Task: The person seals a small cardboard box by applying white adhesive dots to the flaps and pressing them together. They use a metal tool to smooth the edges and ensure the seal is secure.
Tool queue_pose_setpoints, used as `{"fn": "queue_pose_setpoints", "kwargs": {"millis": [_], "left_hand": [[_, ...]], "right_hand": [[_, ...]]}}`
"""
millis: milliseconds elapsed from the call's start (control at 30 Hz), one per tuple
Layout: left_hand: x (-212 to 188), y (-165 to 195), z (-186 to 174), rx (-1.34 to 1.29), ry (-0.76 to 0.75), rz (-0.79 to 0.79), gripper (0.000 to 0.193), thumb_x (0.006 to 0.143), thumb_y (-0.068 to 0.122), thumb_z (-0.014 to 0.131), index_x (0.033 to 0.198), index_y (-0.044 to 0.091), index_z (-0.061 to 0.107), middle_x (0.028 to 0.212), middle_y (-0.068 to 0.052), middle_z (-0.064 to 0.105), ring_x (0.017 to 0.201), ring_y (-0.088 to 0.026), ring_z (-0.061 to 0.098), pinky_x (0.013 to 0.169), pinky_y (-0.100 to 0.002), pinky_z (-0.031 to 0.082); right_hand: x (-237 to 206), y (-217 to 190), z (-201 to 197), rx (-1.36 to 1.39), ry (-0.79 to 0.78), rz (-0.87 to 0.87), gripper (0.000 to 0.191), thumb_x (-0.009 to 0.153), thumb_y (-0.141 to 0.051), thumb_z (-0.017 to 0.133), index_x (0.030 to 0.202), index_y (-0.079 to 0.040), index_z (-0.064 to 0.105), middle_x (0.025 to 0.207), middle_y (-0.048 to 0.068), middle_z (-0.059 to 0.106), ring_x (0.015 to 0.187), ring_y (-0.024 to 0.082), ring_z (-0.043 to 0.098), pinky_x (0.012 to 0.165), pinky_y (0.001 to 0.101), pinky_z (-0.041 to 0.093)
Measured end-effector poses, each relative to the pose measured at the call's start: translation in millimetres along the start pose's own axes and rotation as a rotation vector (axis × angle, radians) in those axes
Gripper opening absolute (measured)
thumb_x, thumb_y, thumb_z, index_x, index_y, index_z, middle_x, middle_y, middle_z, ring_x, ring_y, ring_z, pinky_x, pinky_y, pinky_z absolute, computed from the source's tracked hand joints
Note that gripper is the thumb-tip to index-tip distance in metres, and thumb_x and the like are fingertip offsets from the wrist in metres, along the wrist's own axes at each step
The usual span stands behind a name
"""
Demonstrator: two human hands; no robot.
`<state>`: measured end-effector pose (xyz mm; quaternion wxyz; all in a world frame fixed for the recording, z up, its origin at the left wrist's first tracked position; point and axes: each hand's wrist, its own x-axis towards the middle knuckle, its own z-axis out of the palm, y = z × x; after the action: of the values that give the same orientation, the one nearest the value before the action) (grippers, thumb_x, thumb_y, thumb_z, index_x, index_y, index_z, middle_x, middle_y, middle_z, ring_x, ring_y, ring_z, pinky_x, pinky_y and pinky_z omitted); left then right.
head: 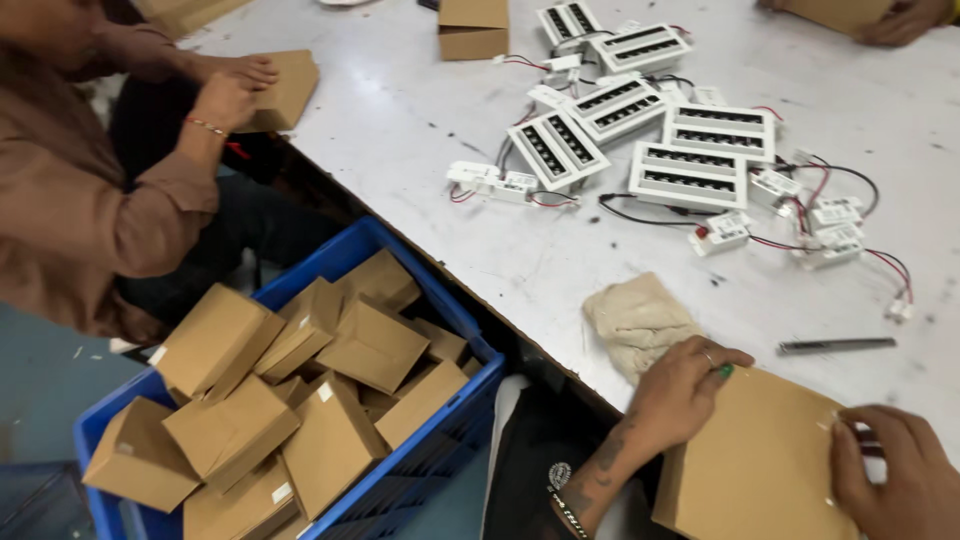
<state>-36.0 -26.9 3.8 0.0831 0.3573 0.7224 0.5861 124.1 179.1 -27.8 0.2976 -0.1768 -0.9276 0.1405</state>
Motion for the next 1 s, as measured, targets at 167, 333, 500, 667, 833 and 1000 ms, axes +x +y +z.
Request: {"fn": "queue_pose_setpoints", "kwargs": {"millis": [167,333,500,667,833,1000], "left_hand": [[-1,4,-1,-0.016,-0.031,-0.012,0.028,0.104,0.012,0.054,0.125,0.014,0.072,0.112,-0.011,0.063,0.111,-0.030,0.063,0.099,-0.040,0.051],[-1,-7,1,-0.024,-0.030,0.006,0.028,0.103,0.011,0.054,0.125,0.013,0.072,0.113,-0.013,0.064,0.115,-0.032,0.062,0.102,-0.041,0.049],[9,-18,7,-0.101,0.030,0.156,0.028,0.095,0.009,0.056,0.119,0.005,0.070,0.121,-0.015,0.068,0.120,-0.032,0.062,0.107,-0.043,0.046],[10,1,-4,-0.106,-0.047,0.032,0.030,0.094,0.003,0.054,0.118,0.006,0.070,0.116,-0.013,0.069,0.111,-0.031,0.067,0.097,-0.038,0.051],[14,20,-7,-0.083,-0.073,-0.073,0.033,0.092,0.002,0.053,0.119,0.007,0.072,0.114,-0.011,0.071,0.107,-0.028,0.068,0.094,-0.036,0.051],[15,18,-7,-0.062,-0.078,-0.090,0.034,0.092,0.003,0.053,0.120,0.008,0.073,0.111,-0.010,0.071,0.104,-0.027,0.070,0.092,-0.036,0.052]], "right_hand": [[-9,25,17,-0.095,0.050,-0.020,0.016,0.094,-0.006,0.077,0.109,-0.004,0.078,0.111,0.017,0.073,0.080,0.023,0.075,0.066,0.0297,0.059],[4,13,15,0.004,0.011,0.000,0.011,0.097,-0.010,0.077,0.107,-0.008,0.077,0.107,0.011,0.070,0.085,0.019,0.075,0.072,0.0260,0.060],[39,-13,-34,-0.016,-0.351,0.142,0.026,0.073,-0.008,0.075,0.099,-0.010,0.075,0.103,0.004,0.073,0.077,0.028,0.074,0.070,0.0389,0.059],[62,-55,-56,-0.255,-0.476,-0.117,0.006,0.076,-0.005,0.067,0.081,-0.003,0.066,0.095,0.013,0.063,0.080,0.033,0.068,0.067,0.0433,0.056],[71,-75,-64,-0.449,-0.501,-0.279,0.012,0.071,-0.001,0.065,0.083,0.000,0.063,0.097,0.012,0.058,0.085,0.027,0.065,0.065,0.0379,0.056],[70,-72,-63,-0.516,-0.505,-0.343,0.009,0.075,-0.002,0.065,0.082,0.001,0.062,0.098,0.011,0.056,0.085,0.024,0.063,0.067,0.0360,0.054]]}}
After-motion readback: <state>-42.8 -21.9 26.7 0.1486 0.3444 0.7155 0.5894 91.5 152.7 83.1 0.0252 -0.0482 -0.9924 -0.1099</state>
